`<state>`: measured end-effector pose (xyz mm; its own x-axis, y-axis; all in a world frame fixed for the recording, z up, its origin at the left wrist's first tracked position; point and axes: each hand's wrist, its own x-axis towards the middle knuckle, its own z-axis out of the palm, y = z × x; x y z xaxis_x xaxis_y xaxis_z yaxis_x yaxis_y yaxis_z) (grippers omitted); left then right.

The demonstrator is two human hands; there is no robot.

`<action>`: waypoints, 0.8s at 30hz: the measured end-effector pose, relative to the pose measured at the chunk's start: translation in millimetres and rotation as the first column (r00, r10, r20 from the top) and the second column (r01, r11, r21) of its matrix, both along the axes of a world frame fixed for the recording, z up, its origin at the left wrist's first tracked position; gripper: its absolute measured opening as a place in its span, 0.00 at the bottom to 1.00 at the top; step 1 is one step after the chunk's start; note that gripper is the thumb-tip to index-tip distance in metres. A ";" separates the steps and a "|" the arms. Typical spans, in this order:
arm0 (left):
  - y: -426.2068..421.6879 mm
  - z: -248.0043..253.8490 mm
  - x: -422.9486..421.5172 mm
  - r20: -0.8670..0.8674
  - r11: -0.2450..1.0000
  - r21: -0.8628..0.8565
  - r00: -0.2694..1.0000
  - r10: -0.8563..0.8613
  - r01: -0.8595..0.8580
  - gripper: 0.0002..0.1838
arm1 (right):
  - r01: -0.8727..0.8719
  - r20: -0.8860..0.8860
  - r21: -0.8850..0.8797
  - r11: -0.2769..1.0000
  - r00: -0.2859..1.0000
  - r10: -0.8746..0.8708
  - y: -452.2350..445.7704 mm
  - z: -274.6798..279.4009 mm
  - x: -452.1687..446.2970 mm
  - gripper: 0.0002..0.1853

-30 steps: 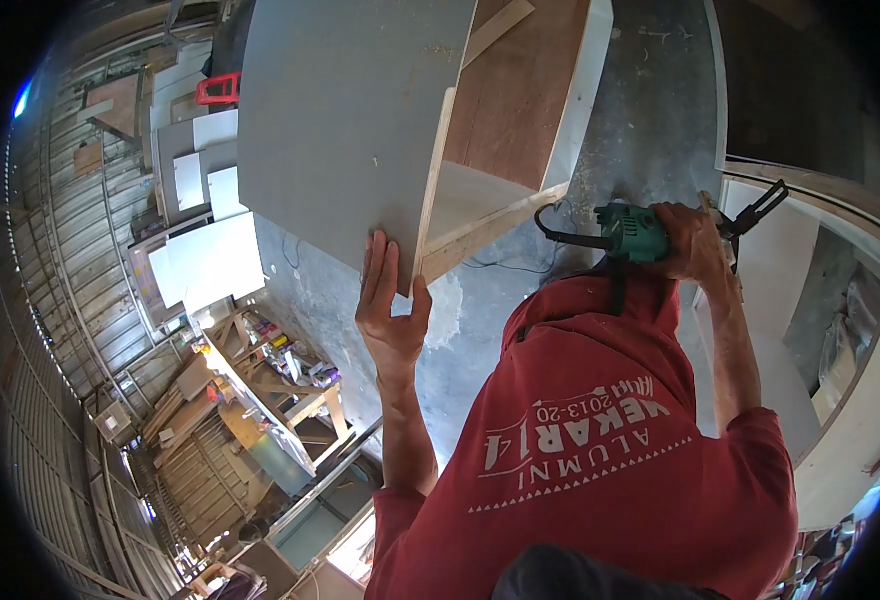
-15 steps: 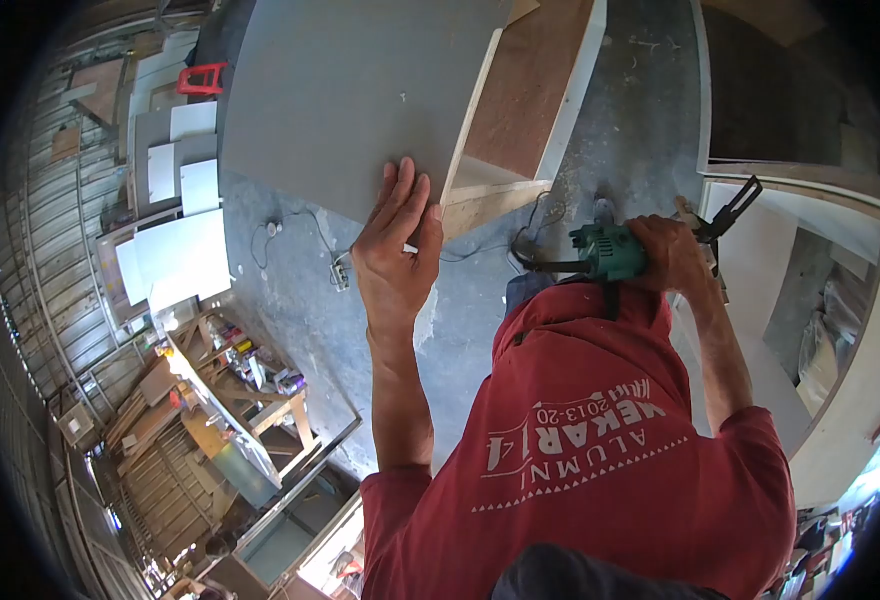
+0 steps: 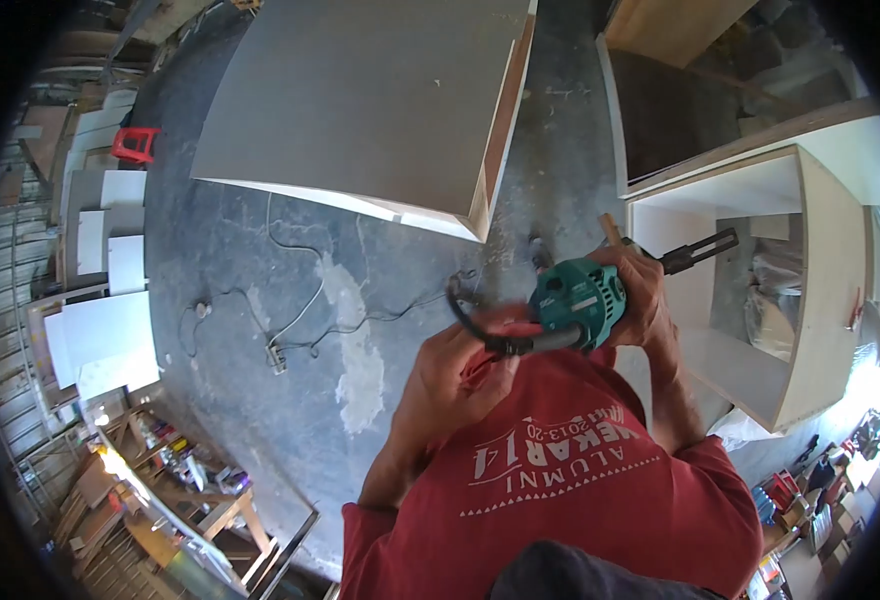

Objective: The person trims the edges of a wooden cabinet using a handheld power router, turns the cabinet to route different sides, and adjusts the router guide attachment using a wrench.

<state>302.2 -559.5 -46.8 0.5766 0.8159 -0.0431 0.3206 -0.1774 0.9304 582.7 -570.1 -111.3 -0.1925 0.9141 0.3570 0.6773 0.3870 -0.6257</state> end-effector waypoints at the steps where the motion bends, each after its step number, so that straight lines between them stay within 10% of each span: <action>1: -5.6 -10.5 17.9 0.295 0.978 -0.077 0.932 0.209 -0.195 0.15 | -0.055 -0.053 0.012 0.998 0.997 0.055 0.0 4.1 -7.4 0.37; 5: 8.7 -22.4 -5.5 0.690 0.991 -0.125 0.713 0.123 -0.050 0.23 | -0.152 -0.108 0.012 0.988 0.982 0.152 -6.0 13.1 -45.4 0.38; 13: 21.7 -20.4 -49.5 0.731 0.982 0.085 0.659 -0.177 0.169 0.16 | -0.317 -0.252 -0.044 0.947 0.921 0.296 -15.3 30.7 -83.9 0.38; 24: 26.3 -21.4 -41.8 0.641 0.980 0.196 0.761 -0.105 -0.030 0.15 | -0.270 -0.175 -0.015 0.963 0.949 0.263 -9.3 28.3 -82.8 0.41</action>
